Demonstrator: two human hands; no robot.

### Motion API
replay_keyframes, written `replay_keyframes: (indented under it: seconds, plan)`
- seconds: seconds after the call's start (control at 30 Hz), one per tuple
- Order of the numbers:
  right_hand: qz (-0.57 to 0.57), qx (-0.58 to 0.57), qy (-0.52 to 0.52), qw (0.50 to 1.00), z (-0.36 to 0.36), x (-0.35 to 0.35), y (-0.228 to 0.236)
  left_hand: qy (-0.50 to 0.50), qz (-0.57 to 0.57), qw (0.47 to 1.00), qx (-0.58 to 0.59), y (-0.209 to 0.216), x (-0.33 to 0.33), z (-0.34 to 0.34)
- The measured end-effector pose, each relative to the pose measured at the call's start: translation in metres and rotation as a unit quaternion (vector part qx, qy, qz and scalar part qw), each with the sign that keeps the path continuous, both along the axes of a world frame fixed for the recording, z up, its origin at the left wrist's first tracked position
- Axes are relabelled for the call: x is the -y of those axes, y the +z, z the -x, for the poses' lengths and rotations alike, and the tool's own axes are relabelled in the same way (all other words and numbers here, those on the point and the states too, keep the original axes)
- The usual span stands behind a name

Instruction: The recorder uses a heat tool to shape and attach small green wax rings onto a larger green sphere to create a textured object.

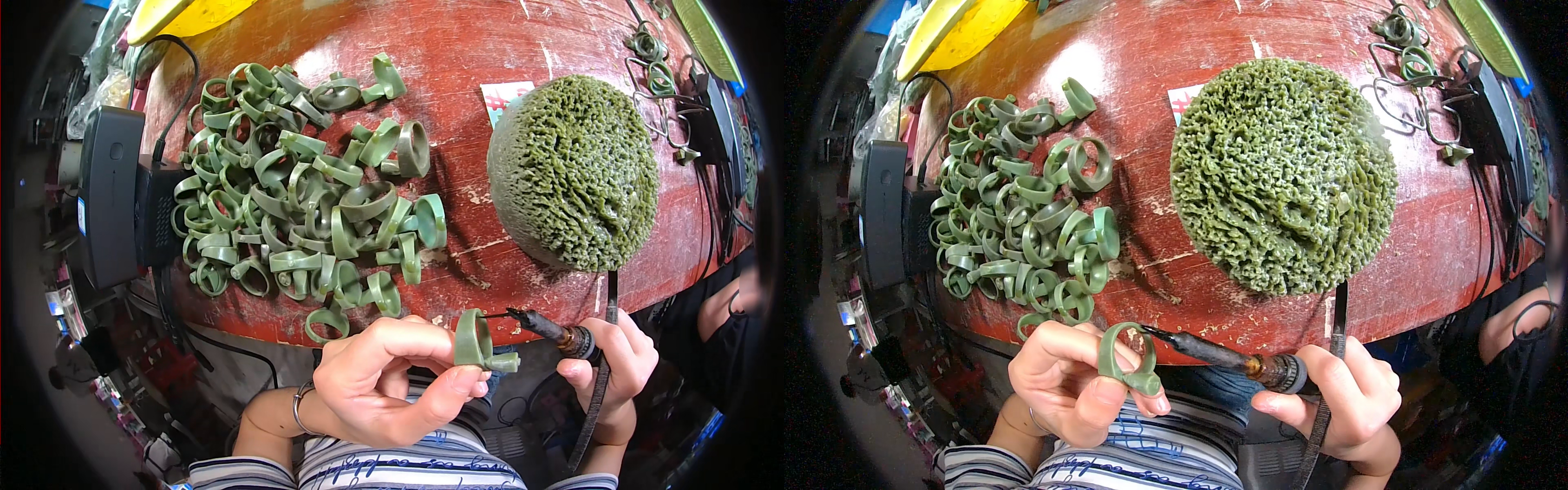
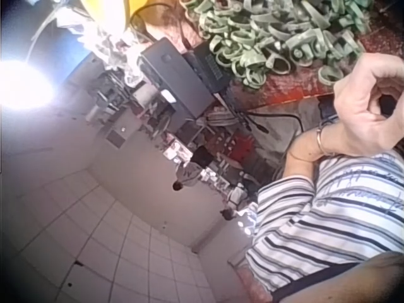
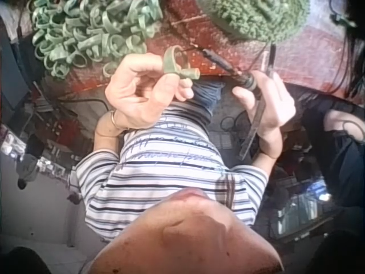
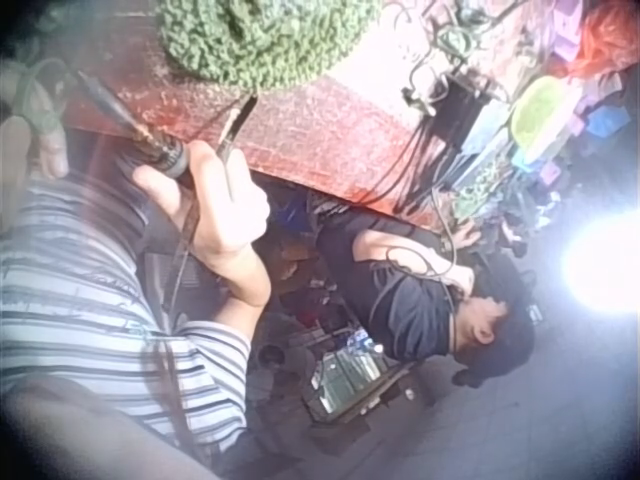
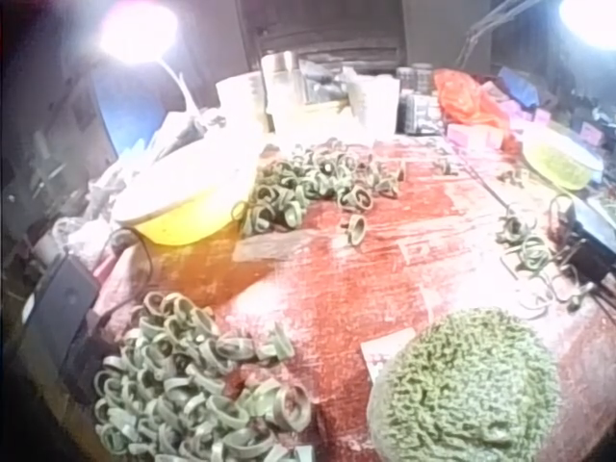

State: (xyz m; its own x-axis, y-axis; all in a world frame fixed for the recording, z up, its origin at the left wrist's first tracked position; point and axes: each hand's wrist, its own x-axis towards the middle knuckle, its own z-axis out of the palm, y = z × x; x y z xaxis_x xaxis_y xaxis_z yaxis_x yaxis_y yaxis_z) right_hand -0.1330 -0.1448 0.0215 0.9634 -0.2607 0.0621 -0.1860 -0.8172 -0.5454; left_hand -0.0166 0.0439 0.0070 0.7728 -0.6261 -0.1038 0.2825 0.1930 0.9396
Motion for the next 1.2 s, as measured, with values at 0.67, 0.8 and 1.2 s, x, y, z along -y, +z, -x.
replay_keyframes:
  seconds: [0.67,0.8,1.2]
  plan:
    - [-0.034,-0.005,-0.01,0.999,0.0001,0.0007,0.0004,0.012,0.014,1.0,0.006,-0.003,0.0031,0.0011]
    - [-0.036,-0.001,-0.005,0.999,0.0002,0.0018,-0.0002,-0.072,-0.026,0.996,0.049,0.0039,0.0009,-0.0076]
    - [-0.016,0.016,-0.004,1.0,-0.001,0.0009,-0.0024,0.006,0.005,1.0,0.021,-0.0047,0.0033,0.001]
